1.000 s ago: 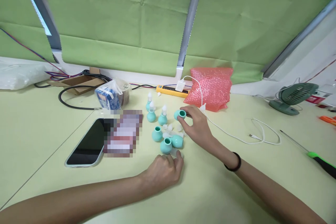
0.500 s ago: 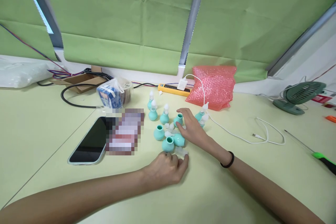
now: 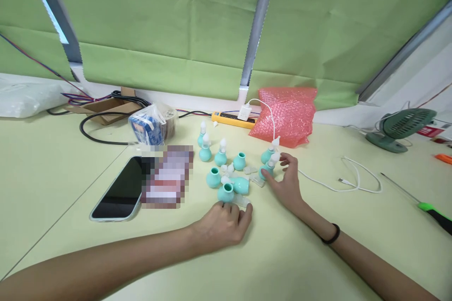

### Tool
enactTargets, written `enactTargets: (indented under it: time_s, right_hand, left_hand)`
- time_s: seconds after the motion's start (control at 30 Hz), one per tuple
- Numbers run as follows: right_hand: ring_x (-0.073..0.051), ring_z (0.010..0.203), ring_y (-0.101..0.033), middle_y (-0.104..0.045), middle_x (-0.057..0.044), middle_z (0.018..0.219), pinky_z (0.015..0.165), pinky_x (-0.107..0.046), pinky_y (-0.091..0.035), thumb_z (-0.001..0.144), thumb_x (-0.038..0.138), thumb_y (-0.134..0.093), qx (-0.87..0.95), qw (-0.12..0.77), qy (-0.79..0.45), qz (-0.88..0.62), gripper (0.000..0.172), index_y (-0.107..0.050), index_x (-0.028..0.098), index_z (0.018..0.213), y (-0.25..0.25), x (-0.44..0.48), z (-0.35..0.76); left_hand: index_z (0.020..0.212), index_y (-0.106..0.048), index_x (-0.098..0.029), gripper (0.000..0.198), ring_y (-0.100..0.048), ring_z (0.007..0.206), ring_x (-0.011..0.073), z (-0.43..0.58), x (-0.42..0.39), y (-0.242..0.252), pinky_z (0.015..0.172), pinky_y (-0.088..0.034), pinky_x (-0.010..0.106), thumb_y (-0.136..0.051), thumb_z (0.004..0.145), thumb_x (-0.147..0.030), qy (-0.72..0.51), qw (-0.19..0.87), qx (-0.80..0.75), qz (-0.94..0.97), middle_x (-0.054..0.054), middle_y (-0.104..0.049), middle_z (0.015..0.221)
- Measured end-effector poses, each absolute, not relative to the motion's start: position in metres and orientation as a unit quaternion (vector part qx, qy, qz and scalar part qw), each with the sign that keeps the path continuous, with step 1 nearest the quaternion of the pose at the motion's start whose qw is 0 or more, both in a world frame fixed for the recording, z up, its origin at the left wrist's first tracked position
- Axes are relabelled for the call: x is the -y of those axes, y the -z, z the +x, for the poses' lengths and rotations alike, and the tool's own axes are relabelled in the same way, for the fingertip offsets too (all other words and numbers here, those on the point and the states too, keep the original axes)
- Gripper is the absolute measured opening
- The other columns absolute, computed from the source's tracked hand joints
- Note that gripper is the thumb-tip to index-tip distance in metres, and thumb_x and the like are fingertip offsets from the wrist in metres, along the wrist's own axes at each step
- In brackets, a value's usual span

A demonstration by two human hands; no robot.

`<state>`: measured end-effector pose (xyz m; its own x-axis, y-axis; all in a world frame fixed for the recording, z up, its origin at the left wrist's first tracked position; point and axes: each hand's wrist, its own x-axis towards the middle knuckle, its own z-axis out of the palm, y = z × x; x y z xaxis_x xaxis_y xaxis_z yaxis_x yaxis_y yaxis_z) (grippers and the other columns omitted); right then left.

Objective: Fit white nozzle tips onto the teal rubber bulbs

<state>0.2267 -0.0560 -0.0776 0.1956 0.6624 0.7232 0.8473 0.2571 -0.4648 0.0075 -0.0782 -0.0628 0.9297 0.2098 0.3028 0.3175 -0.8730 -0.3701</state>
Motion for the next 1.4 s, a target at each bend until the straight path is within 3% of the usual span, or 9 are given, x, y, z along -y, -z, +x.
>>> enactTargets:
  time_s: [0.17, 0.3, 0.47, 0.63, 0.77, 1.07, 1.23, 1.3, 1.4]
  right_hand:
    - [-0.020, 0.077, -0.044, -0.043, -0.003, 0.080, 0.070, -0.038, -0.038, 0.076, 0.034, -0.049, 0.617, 0.498, 0.052, -0.607, 0.017, -0.046, 0.018, 0.081, 0.074, 0.055, 0.228]
    - [-0.022, 0.087, -0.046, -0.044, -0.008, 0.094, 0.074, -0.039, -0.038, 0.076, 0.024, -0.045, 0.638, 0.578, 0.050, -0.505, 0.019, -0.040, 0.018, 0.094, 0.059, 0.079, 0.217]
    - [-0.019, 0.067, -0.053, -0.054, -0.005, 0.077, 0.056, -0.031, -0.040, 0.066, 0.012, -0.040, 0.828, 0.432, -0.019, -0.356, 0.029, -0.042, 0.019, 0.094, 0.045, 0.119, 0.188]
    - [-0.014, 0.049, -0.043, -0.047, 0.000, 0.057, 0.047, -0.026, -0.033, 0.056, 0.017, -0.040, 0.873, 0.288, -0.007, -0.392, 0.015, -0.044, 0.019, 0.071, 0.049, 0.133, 0.164]
    - [-0.013, 0.047, -0.041, -0.045, 0.001, 0.053, 0.046, -0.024, -0.031, 0.063, 0.017, -0.041, 0.878, 0.280, -0.011, -0.387, 0.003, -0.040, 0.020, 0.064, 0.054, 0.131, 0.161]
    - [-0.014, 0.046, -0.044, -0.048, 0.001, 0.053, 0.045, -0.025, -0.033, 0.068, 0.019, -0.041, 0.896, 0.308, -0.004, -0.319, 0.004, -0.042, 0.020, 0.071, 0.055, 0.133, 0.162]
    - [-0.014, 0.048, -0.046, -0.050, 0.000, 0.052, 0.047, -0.026, -0.036, 0.065, 0.019, -0.041, 0.899, 0.295, 0.017, -0.324, 0.006, -0.043, 0.020, 0.071, 0.052, 0.134, 0.158]
    - [-0.014, 0.047, -0.045, -0.050, 0.000, 0.052, 0.046, -0.026, -0.036, 0.066, 0.019, -0.041, 0.900, 0.288, 0.012, -0.326, 0.006, -0.043, 0.020, 0.071, 0.050, 0.134, 0.157]
    - [-0.013, 0.046, -0.043, -0.048, 0.000, 0.052, 0.045, -0.026, -0.036, 0.067, 0.019, -0.041, 0.899, 0.287, -0.005, -0.331, 0.004, -0.043, 0.019, 0.071, 0.049, 0.135, 0.156]
  left_hand:
    - [0.098, -0.050, -0.004, 0.027, -0.049, 0.040, 0.0147, 0.005, 0.076, 0.065, 0.034, -0.035, 0.023, -0.037, 0.074, -0.003, 0.221, 0.207, 0.106, -0.947, 0.003, -0.051, 0.051]
    - [0.067, -0.049, -0.014, 0.016, -0.040, 0.039, 0.0101, 0.003, 0.077, 0.061, 0.038, -0.029, 0.022, -0.039, 0.076, -0.023, 0.347, 0.019, 0.107, -0.931, -0.001, -0.044, 0.045]
    - [0.063, -0.035, -0.017, 0.020, -0.027, 0.039, 0.0063, 0.002, 0.082, 0.055, 0.039, -0.024, 0.019, -0.045, 0.070, -0.034, 0.366, -0.309, 0.176, -0.860, -0.007, -0.027, 0.046]
    - [0.060, -0.035, -0.017, 0.027, -0.026, 0.042, 0.0068, 0.001, 0.082, 0.052, 0.041, -0.023, 0.020, -0.041, 0.075, -0.039, 0.316, -0.353, 0.129, -0.871, -0.006, -0.028, 0.048]
    - [0.055, -0.034, -0.016, 0.034, -0.028, 0.044, 0.0070, 0.001, 0.080, 0.048, 0.044, -0.025, 0.020, -0.024, 0.085, -0.028, 0.273, -0.400, 0.123, -0.866, -0.005, -0.027, 0.049]
    - [0.046, -0.028, -0.017, 0.048, -0.024, 0.037, 0.0057, 0.007, 0.098, 0.037, 0.036, -0.021, 0.019, -0.017, 0.085, -0.043, 0.287, -0.615, 0.264, -0.685, -0.005, -0.025, 0.039]
    - [0.056, -0.041, -0.014, 0.035, -0.032, 0.048, 0.0069, 0.002, 0.078, -0.001, 0.044, -0.027, 0.018, -0.037, 0.081, -0.038, 0.368, -0.477, 0.269, -0.751, -0.004, -0.033, 0.051]
    - [0.078, -0.051, -0.015, 0.019, -0.034, 0.051, 0.0074, -0.001, 0.061, -0.009, 0.047, -0.029, 0.018, -0.044, 0.080, -0.033, 0.379, -0.374, 0.304, -0.790, -0.005, -0.035, 0.055]
    - [0.097, -0.050, -0.018, 0.022, -0.040, 0.053, 0.0078, -0.005, 0.038, -0.006, 0.051, -0.033, 0.019, -0.049, 0.077, -0.025, 0.356, -0.246, 0.345, -0.833, -0.004, -0.044, 0.066]
